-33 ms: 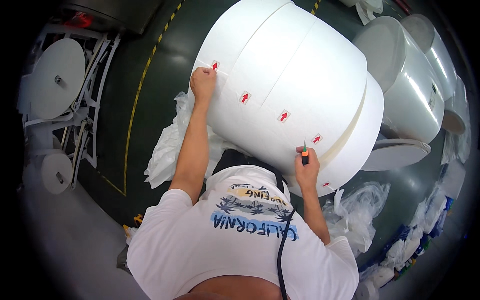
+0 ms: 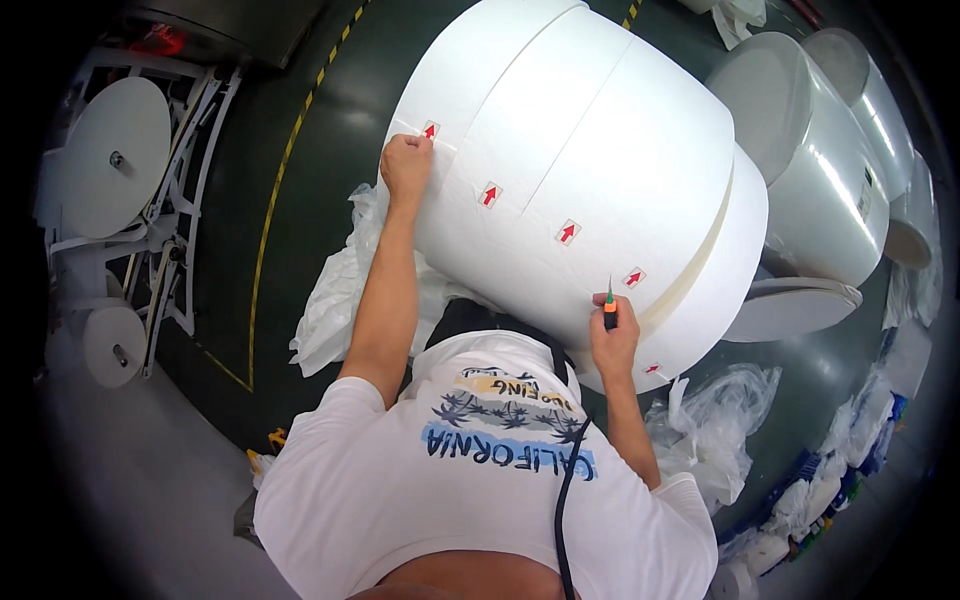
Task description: The person removes a white sheet from a machine, walks through a warehouse, and uses a utility knife to cut open plastic wrapping on large rolls. They then remove the plastic and cardboard, separate the rolls, and apply yellow tape to the edges of the white material.
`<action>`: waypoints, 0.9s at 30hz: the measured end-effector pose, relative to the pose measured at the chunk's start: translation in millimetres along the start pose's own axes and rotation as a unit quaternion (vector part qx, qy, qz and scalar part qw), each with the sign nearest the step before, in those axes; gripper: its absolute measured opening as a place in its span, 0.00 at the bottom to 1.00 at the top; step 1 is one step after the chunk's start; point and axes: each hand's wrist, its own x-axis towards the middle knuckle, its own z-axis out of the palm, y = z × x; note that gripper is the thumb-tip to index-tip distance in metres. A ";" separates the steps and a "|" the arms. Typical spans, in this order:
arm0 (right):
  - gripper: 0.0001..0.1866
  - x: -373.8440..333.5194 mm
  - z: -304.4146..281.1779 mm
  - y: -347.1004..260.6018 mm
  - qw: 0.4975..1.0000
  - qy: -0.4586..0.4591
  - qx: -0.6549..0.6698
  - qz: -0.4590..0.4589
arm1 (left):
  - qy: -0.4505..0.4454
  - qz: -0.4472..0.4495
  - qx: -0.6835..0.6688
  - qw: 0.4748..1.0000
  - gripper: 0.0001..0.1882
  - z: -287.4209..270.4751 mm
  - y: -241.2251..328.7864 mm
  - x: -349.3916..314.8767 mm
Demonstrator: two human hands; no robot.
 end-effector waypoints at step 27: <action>0.09 18.8 25.2 -17.9 0.998 -0.063 0.015 -0.015 | -0.140 -0.081 0.071 0.984 0.33 -20.2 41.8 36.8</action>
